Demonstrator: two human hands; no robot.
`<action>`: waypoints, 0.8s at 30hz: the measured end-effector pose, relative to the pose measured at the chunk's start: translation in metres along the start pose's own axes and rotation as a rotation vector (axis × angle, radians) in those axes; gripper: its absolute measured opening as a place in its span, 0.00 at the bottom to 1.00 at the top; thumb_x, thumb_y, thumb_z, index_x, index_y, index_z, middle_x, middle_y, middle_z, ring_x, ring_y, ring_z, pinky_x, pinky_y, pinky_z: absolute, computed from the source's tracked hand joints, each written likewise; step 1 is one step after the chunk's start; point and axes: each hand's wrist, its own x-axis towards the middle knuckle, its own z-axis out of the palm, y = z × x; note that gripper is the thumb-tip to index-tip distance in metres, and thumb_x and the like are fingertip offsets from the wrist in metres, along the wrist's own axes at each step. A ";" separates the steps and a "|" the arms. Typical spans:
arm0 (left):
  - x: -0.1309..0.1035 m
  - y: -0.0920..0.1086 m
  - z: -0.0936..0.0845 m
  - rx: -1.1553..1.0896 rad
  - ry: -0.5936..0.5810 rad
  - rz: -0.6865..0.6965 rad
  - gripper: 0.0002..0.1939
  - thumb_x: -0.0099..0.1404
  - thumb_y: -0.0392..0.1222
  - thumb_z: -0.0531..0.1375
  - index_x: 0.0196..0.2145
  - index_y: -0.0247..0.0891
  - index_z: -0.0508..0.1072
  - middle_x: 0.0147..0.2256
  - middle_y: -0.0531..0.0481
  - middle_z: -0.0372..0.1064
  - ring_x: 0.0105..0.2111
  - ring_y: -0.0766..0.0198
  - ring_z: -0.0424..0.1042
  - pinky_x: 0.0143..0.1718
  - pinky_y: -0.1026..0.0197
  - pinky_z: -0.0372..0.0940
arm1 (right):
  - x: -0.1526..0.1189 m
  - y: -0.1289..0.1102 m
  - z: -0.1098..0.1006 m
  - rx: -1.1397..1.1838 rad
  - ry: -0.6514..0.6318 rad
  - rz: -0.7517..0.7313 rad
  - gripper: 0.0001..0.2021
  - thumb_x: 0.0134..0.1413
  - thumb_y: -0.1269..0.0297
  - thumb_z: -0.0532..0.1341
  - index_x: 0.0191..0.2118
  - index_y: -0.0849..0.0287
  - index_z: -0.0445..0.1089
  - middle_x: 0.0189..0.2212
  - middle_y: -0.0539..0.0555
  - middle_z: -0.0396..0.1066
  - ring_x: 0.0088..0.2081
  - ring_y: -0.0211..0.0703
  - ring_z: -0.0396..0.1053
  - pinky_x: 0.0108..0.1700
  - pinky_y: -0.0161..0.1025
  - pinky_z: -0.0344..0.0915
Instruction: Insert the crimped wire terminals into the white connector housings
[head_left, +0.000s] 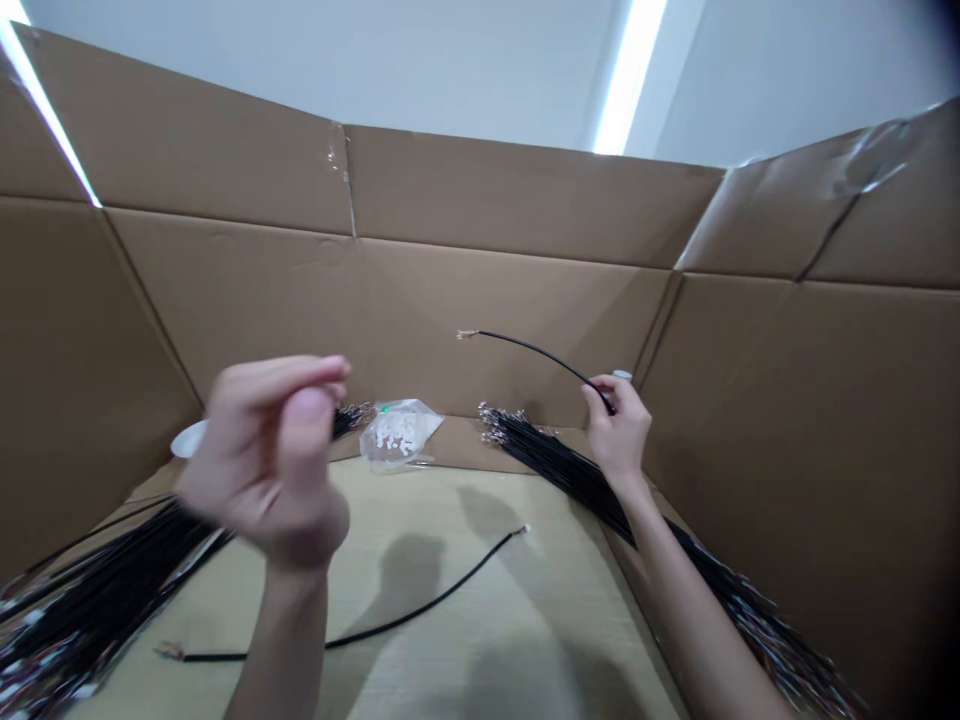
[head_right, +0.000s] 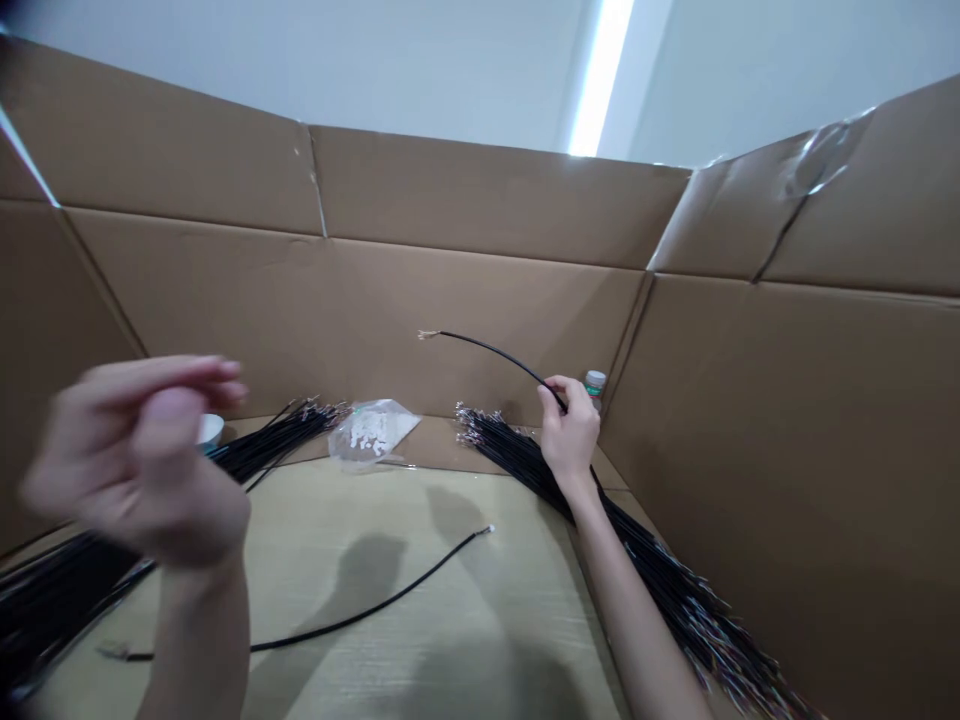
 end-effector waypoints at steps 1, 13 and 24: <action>0.002 -0.007 0.000 0.020 0.026 0.014 0.09 0.74 0.44 0.60 0.47 0.50 0.80 0.43 0.53 0.76 0.41 0.60 0.74 0.43 0.53 0.70 | -0.002 -0.010 -0.003 0.053 -0.019 -0.008 0.11 0.61 0.55 0.62 0.41 0.58 0.73 0.37 0.56 0.77 0.37 0.48 0.73 0.43 0.44 0.69; 0.023 -0.022 -0.027 0.093 -0.421 0.151 0.15 0.71 0.38 0.67 0.54 0.46 0.80 0.48 0.51 0.80 0.45 0.66 0.78 0.48 0.64 0.73 | -0.029 -0.082 -0.059 0.407 -0.280 0.190 0.12 0.48 0.57 0.76 0.37 0.55 0.80 0.31 0.51 0.74 0.28 0.35 0.65 0.29 0.32 0.62; 0.013 -0.016 -0.029 -0.357 -0.456 -0.162 0.16 0.67 0.35 0.70 0.51 0.50 0.81 0.41 0.54 0.81 0.40 0.68 0.82 0.40 0.72 0.77 | -0.030 -0.088 -0.065 0.277 -0.345 0.142 0.13 0.49 0.53 0.75 0.33 0.55 0.79 0.30 0.53 0.76 0.28 0.41 0.70 0.27 0.36 0.66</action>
